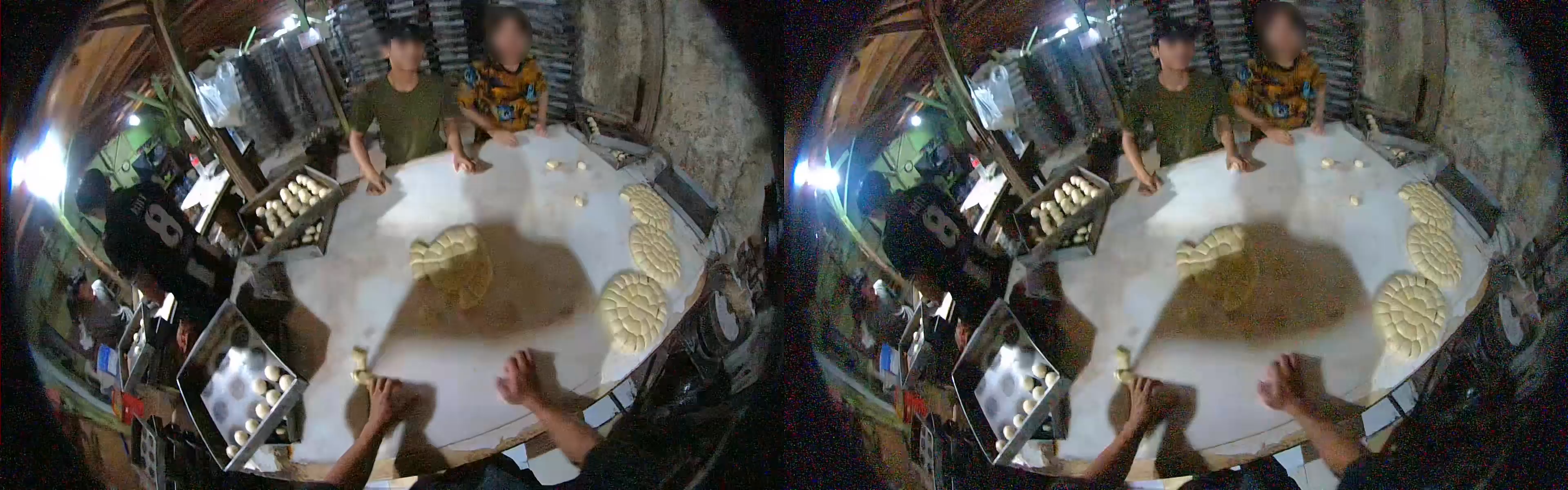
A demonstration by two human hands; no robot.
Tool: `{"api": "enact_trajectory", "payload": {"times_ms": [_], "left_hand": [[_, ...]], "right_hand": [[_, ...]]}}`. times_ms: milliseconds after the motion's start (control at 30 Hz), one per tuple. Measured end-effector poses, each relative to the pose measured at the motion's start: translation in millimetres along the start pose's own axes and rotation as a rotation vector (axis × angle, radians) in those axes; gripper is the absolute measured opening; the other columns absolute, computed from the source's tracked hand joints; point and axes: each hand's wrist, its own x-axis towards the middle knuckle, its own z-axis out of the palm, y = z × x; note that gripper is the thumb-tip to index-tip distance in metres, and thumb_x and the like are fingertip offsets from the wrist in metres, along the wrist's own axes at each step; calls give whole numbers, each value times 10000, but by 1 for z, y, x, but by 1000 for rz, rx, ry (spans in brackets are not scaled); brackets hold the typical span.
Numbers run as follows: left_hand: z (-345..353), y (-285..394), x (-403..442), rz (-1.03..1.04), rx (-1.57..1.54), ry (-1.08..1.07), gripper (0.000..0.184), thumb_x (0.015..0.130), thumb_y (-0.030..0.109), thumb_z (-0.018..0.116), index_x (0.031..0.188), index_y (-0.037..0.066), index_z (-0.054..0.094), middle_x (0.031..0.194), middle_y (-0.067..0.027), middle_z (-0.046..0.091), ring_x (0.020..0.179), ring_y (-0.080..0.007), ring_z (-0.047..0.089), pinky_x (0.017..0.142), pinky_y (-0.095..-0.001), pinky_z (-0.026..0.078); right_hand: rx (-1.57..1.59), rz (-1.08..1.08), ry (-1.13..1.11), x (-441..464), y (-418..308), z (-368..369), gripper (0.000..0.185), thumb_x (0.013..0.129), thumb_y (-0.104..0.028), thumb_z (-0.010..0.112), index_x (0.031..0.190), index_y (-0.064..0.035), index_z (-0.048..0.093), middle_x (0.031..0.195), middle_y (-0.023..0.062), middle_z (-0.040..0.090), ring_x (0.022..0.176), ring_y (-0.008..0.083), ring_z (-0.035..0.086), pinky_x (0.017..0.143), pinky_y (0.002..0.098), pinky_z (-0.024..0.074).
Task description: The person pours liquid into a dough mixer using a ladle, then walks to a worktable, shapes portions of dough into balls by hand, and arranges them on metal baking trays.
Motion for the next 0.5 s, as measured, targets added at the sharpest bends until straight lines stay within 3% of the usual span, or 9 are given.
{"api": "enact_trajectory", "payload": {"times_ms": [33, 133, 167, 233, 300, 333, 400, 433, 500], "left_hand": [[-9, 43, 15, 1, 12, -2, 675, 720, 305, 746, 1282, 47, 474, 1309, -211, 445, 1208, -401, 386, 1042, -499, 304], [18, 99, 5, -142, -199, -106, 609, 691, 286, 752, 1206, 50, 529, 1235, -157, 514, 1183, -358, 417, 1022, -471, 325], [92, 44, -34, -58, 15, -13, 493, 704, 236, 703, 1149, 68, 573, 1196, -132, 544, 1177, -330, 428, 1016, -455, 339], [73, 46, -76, 118, 182, -203, 450, 781, 166, 568, 1226, 101, 558, 1249, -125, 526, 1225, -331, 412, 1020, -457, 350], [44, 13, -67, 162, 187, -135, 368, 790, 195, 587, 1145, 99, 565, 1151, -118, 545, 1129, -322, 449, 959, -452, 370], [29, -5, -64, 210, 188, -79, 295, 800, 224, 605, 1064, 97, 571, 1054, -111, 565, 1032, -313, 486, 899, -448, 391], [-3, 3, -36, 220, 147, 53, 226, 762, 241, 664, 926, 103, 594, 905, -100, 589, 888, -305, 539, 803, -437, 410], [-24, 25, -15, 185, 101, 132, 217, 715, 230, 705, 869, 110, 609, 853, -97, 595, 841, -306, 554, 767, -430, 410], [2, 19, 24, 92, 185, 144, 215, 698, 193, 692, 885, 118, 618, 861, -69, 596, 861, -278, 543, 792, -402, 398]], "right_hand": [[-117, -104, 118, 17, -7, 15, 312, 676, -329, 653, 771, -64, 519, 792, 148, 509, 812, 364, 482, 723, 502, 384], [-16, -106, -85, 13, -62, 10, 216, 688, -244, 636, 751, -63, 535, 748, 124, 513, 759, 329, 523, 705, 470, 444], [51, -43, -252, 11, -89, -26, 191, 684, -173, 625, 763, -30, 526, 844, 170, 518, 827, 366, 509, 815, 498, 445], [97, -339, -206, -16, -46, -7, 156, 665, -123, 625, 742, -35, 521, 763, 134, 506, 720, 329, 506, 667, 457, 450], [180, -587, -113, -58, 25, 41, 140, 651, -79, 624, 723, -40, 512, 695, 103, 486, 645, 294, 496, 566, 426, 435], [596, -73, -387, -66, 62, 51, 117, 691, -130, 611, 738, -61, 529, 684, 102, 491, 700, 272, 524, 577, 426, 452], [978, 483, -652, -51, 70, 47, 114, 731, -182, 597, 753, -82, 546, 674, 100, 496, 756, 250, 553, 587, 427, 469], [525, 51, -270, -3, 44, 26, 115, 703, -116, 600, 737, -58, 506, 691, 113, 475, 723, 283, 519, 627, 427, 449], [58, -368, 106, 41, 4, 19, 145, 676, -51, 603, 720, -34, 466, 708, 126, 455, 690, 315, 485, 667, 427, 430]]}}
